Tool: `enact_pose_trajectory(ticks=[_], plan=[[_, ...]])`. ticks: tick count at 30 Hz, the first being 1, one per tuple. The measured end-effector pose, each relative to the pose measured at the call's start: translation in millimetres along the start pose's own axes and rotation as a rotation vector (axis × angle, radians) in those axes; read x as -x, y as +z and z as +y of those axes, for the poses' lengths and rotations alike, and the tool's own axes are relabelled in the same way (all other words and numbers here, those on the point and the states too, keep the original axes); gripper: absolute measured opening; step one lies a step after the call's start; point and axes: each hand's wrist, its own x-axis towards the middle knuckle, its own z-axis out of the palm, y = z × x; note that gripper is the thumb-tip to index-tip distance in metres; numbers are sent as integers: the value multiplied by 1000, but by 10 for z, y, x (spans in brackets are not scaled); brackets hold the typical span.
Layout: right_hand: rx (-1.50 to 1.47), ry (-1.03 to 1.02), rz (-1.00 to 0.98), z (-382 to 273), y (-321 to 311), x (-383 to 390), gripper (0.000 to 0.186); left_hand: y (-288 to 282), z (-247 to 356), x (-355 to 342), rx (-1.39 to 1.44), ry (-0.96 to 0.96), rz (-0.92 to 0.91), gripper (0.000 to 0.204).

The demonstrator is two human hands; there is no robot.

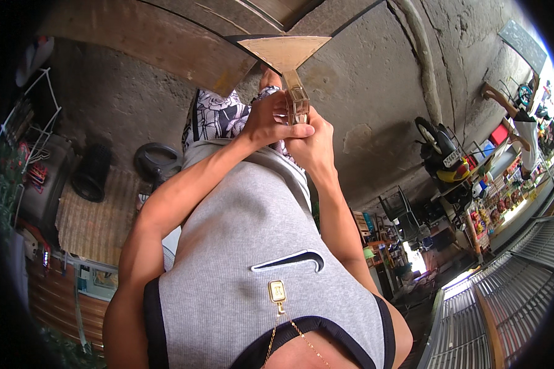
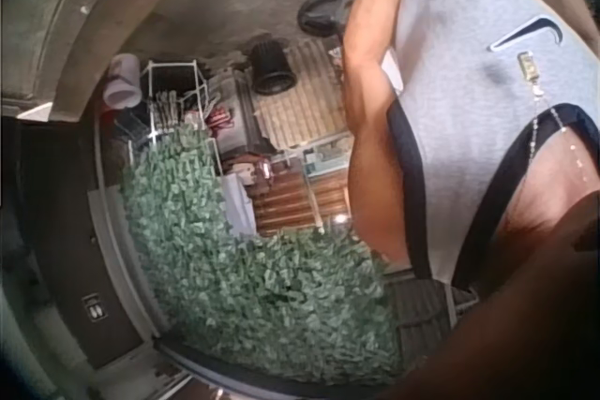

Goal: The person uses a hand saw to cut a triangular piece of wood on a workbench, then applies glue to the cut edge with a brush. The person also handles a utility knife and a small white rectangular piece.

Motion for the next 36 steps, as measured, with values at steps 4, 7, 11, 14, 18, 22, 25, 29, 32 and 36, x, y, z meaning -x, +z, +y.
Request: enact_pose_trajectory(ticks=[4, 7, 11, 14, 18, 22, 25, 29, 32, 36], plan=[[33, 15, -15, -124, -12, -64, 22, -44, 33, -8, -38, -36, -3, 48], [67, -2, -17, -63, 13, -117, 21, -81, -51, -30, -55, -23, -16, 43], [51, 9, 18, 87, 116, -188, 21, -125, -70, -64, -74, 35, -34, 37], [135, 62, -5, 92, 159, -202, 21, -98, -110, -61, 79, -51, 24, 42], [58, -83, 42, 70, 101, -95, 25, -28, -62, 30, 34, -14, 44, 47], [17, 14, -59, -27, -23, 84, 31, -49, 3, 73, -72, -67, -76, 59], [-15, 16, -36, -5, 2, 73, 32, -41, -48, 59, -22, -87, -82, 57], [-16, 23, -12, -17, 36, 10, 31, -60, -27, 26, -19, -75, -44, 55], [14, -4, -4, 0, 42, -21, 29, -80, -5, -4, -59, -35, -33, 53], [-85, 38, 41, -89, -7, -19, 21, -40, -53, -31, -145, -23, 36, 54]])
